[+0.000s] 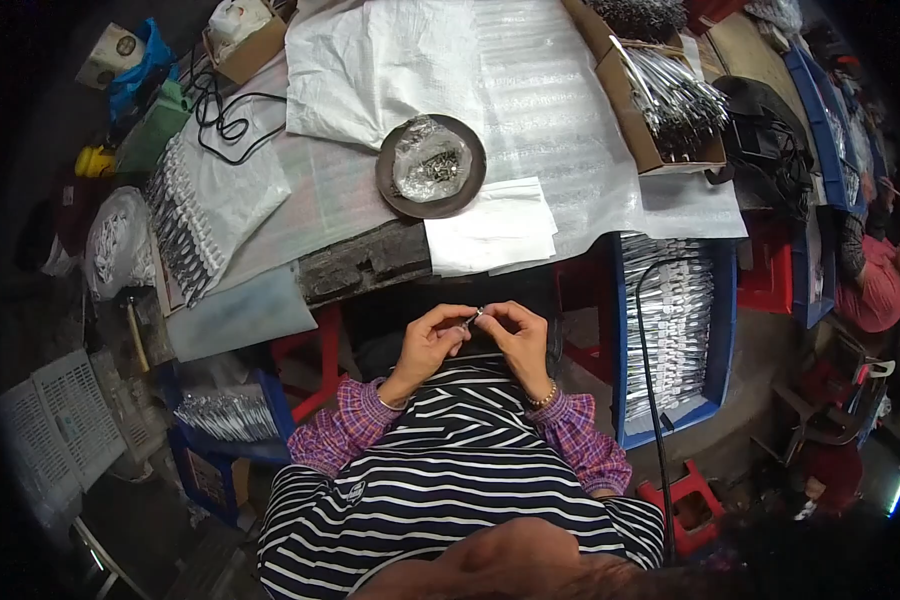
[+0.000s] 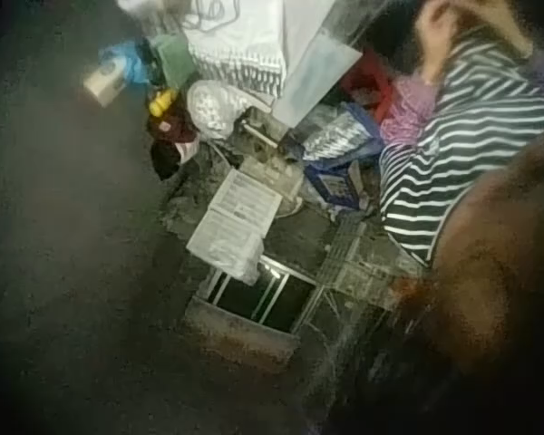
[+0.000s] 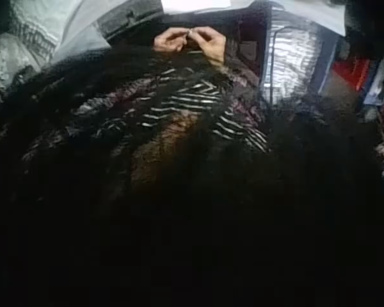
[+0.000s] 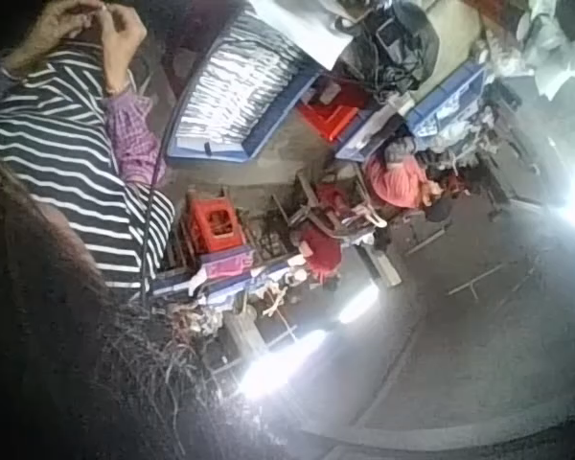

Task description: Applying adhesive to small metal components and assembling them into trays in a manufacturing setting.

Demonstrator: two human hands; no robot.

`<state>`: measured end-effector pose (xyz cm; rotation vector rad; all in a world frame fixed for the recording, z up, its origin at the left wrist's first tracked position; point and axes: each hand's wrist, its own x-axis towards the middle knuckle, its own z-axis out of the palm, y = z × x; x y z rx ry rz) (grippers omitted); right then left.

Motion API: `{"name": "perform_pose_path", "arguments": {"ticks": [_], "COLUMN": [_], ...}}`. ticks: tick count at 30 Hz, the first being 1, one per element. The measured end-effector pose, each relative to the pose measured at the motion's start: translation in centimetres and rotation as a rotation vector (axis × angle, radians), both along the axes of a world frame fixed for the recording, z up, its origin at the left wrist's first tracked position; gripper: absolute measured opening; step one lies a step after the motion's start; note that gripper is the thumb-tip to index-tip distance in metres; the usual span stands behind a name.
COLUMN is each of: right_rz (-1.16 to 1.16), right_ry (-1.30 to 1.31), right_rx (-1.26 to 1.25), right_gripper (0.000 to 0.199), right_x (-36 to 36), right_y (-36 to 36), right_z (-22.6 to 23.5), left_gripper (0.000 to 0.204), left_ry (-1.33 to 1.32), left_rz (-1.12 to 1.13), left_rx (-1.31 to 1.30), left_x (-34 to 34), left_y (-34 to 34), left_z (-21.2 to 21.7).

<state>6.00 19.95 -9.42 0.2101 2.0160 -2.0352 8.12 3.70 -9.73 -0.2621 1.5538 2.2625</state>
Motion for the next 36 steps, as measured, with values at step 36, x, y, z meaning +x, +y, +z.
{"name": "perform_pose_path", "arguments": {"ticks": [36], "right_rz": [0.662], "right_ry": [-0.698], "right_rx": [-0.34], "right_gripper": [0.028], "right_x": [-2.7], "right_y": [-0.6], "right_z": [-1.1], "left_gripper": [0.018], "left_ry": [0.951], "left_rz": [0.303], "left_rx": [-0.782], "left_x": [2.2], "left_y": [-5.1], "left_z": [1.7]}}
